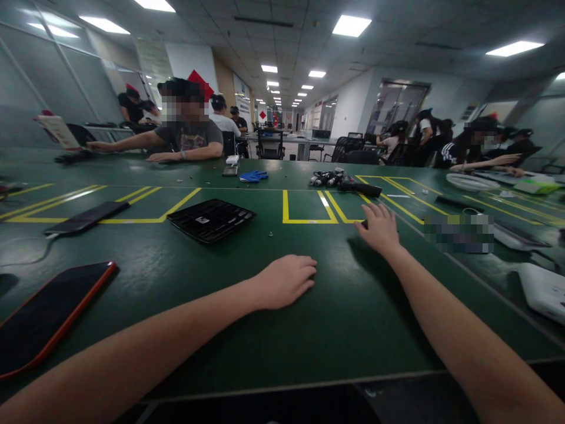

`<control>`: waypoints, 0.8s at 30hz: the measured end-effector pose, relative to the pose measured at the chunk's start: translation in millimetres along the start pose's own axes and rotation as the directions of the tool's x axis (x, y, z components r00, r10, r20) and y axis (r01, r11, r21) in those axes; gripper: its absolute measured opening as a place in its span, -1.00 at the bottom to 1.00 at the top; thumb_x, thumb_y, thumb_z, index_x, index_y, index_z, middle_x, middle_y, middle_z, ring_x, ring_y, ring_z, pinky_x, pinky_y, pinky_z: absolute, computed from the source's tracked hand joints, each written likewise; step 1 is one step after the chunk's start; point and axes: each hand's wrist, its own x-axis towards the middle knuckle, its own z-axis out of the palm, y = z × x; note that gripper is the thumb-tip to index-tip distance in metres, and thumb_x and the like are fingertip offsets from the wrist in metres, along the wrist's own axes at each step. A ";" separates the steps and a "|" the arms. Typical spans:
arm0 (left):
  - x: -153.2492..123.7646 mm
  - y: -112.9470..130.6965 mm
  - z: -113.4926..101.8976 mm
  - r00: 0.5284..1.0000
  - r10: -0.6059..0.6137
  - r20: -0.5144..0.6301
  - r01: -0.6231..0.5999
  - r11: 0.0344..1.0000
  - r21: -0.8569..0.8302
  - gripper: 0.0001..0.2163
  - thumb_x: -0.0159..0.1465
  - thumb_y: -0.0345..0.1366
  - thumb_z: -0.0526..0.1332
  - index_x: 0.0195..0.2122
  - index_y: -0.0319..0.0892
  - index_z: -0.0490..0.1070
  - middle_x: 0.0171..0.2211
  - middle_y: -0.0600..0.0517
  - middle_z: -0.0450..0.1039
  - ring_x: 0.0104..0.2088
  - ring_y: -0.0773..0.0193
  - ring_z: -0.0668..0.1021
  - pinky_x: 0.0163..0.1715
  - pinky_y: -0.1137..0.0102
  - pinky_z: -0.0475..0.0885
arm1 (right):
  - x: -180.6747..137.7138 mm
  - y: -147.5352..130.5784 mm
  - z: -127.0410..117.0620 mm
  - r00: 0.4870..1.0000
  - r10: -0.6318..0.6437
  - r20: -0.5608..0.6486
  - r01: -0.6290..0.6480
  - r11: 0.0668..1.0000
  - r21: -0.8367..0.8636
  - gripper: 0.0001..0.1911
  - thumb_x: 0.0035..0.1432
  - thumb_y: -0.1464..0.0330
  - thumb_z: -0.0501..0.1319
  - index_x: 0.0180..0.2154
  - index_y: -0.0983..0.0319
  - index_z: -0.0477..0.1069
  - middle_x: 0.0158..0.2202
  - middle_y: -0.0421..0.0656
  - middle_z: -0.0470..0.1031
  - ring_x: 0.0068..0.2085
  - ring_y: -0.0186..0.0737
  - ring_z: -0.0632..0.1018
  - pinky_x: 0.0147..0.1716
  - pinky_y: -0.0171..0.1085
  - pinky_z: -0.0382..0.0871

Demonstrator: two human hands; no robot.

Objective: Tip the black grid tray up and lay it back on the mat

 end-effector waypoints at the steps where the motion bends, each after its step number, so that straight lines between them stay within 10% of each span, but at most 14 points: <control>1: -0.6 10.9 1.2 0.999 0.045 0.018 -0.045 0.999 -0.013 -0.72 0.29 -0.26 0.01 -0.06 -0.24 0.36 0.04 -0.09 0.35 0.05 0.19 0.36 0.05 0.27 0.25 | 0.6 10.1 2.0 0.997 0.071 0.027 -0.070 0.997 -0.030 -0.40 0.14 0.14 -0.02 0.15 0.30 0.08 0.21 0.04 0.08 0.22 0.15 0.06 0.12 0.19 -0.07; 9: 5.5 -2.6 -6.8 0.980 -0.168 -0.105 0.179 0.977 0.113 -0.77 0.30 -0.33 -0.04 -0.12 -0.26 0.34 -0.17 -0.08 0.38 -0.19 0.22 0.44 -0.19 0.32 0.36 | -0.5 19.3 9.5 0.947 0.200 0.251 -0.180 0.979 -0.099 -0.49 0.12 0.12 -0.05 0.04 0.22 0.24 0.03 0.05 0.33 0.02 0.17 0.32 -0.06 0.06 0.23; 15: 10.9 -59.8 -10.3 0.717 -0.671 -0.187 0.695 0.709 0.119 -0.71 0.28 -0.19 0.01 -0.14 -0.31 0.30 -0.16 -0.18 0.32 -0.20 0.11 0.44 -0.32 0.31 0.39 | 0.4 18.1 9.6 0.948 0.204 0.243 -0.190 0.979 -0.078 -0.50 0.12 0.13 -0.06 0.04 0.20 0.24 0.02 0.04 0.33 0.02 0.17 0.31 -0.09 0.07 0.26; 24: 1.2 -85.2 -16.1 0.623 -0.757 -0.199 0.717 0.654 -0.243 -0.89 0.22 -0.32 0.06 -0.33 -0.24 0.32 -0.36 -0.08 0.44 -0.36 0.22 0.51 -0.38 0.35 0.41 | -1.6 18.4 9.4 0.959 0.164 0.231 -0.153 0.986 -0.066 -0.50 0.13 0.14 -0.05 0.04 0.23 0.25 0.01 0.06 0.34 0.00 0.18 0.32 -0.12 0.08 0.28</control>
